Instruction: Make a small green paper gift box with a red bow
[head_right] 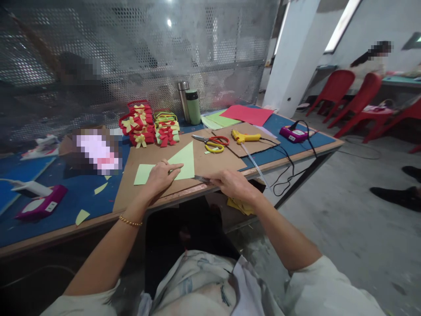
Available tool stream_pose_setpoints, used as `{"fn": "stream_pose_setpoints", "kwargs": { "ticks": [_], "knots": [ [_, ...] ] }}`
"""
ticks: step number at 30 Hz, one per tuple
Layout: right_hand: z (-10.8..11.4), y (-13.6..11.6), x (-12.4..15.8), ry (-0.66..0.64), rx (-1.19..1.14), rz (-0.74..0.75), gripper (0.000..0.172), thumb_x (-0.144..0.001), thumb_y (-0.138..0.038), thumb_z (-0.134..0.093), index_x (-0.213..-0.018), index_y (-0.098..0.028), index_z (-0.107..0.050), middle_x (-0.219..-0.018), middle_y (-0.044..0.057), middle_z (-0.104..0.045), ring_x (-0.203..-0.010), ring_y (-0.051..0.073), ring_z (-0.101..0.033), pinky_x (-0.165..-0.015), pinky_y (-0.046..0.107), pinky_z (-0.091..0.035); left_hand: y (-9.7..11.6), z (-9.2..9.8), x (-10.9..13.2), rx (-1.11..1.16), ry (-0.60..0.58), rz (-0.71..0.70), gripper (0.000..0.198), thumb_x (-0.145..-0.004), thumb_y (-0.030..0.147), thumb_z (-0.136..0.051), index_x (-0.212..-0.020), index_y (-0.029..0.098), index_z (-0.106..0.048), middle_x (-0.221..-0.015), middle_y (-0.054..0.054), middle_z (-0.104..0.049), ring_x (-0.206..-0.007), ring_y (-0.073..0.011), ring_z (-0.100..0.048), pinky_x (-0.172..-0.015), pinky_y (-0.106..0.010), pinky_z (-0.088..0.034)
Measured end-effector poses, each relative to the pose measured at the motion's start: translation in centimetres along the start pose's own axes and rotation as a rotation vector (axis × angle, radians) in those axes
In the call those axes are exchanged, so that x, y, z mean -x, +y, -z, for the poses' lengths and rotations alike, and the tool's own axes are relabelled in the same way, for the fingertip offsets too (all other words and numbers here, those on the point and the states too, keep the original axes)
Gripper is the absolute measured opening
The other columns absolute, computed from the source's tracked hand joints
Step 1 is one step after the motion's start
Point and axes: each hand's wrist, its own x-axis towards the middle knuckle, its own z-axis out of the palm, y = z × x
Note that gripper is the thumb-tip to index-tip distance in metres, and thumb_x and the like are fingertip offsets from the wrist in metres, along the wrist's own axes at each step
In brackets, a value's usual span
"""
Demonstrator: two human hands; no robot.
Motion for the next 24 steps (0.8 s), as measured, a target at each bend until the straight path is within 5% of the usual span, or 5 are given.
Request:
{"fn": "stream_pose_setpoints", "kwargs": {
  "ticks": [11, 24],
  "knots": [
    [-0.1, -2.4, -1.7, -0.004, 0.049, 0.02, 0.041, -0.101, -0.023, -0.049, -0.136, -0.027, -0.069, -0.111, 0.006, -0.08, -0.101, 0.022, -0.071, -0.08, 0.024, -0.047, 0.5, 0.5, 0.1, -0.04, -0.046, 0.013, 0.04, -0.101, 0.031, -0.046, -0.131, 0.03, -0.072, -0.104, -0.011, -0.067, -0.1, -0.0271, -0.062, -0.093, -0.038, -0.047],
    [-0.3, -1.8, -1.0, -0.006, 0.049, 0.026, 0.039, -0.101, -0.028, -0.049, -0.133, -0.028, -0.071, -0.111, 0.006, -0.08, -0.101, 0.022, -0.072, -0.08, 0.023, -0.046, 0.6, 0.5, 0.1, -0.039, -0.04, 0.014, 0.042, -0.102, 0.028, -0.041, -0.13, 0.033, -0.072, -0.102, -0.011, -0.067, -0.097, -0.0265, -0.062, -0.089, -0.037, -0.048]
  ]
}}
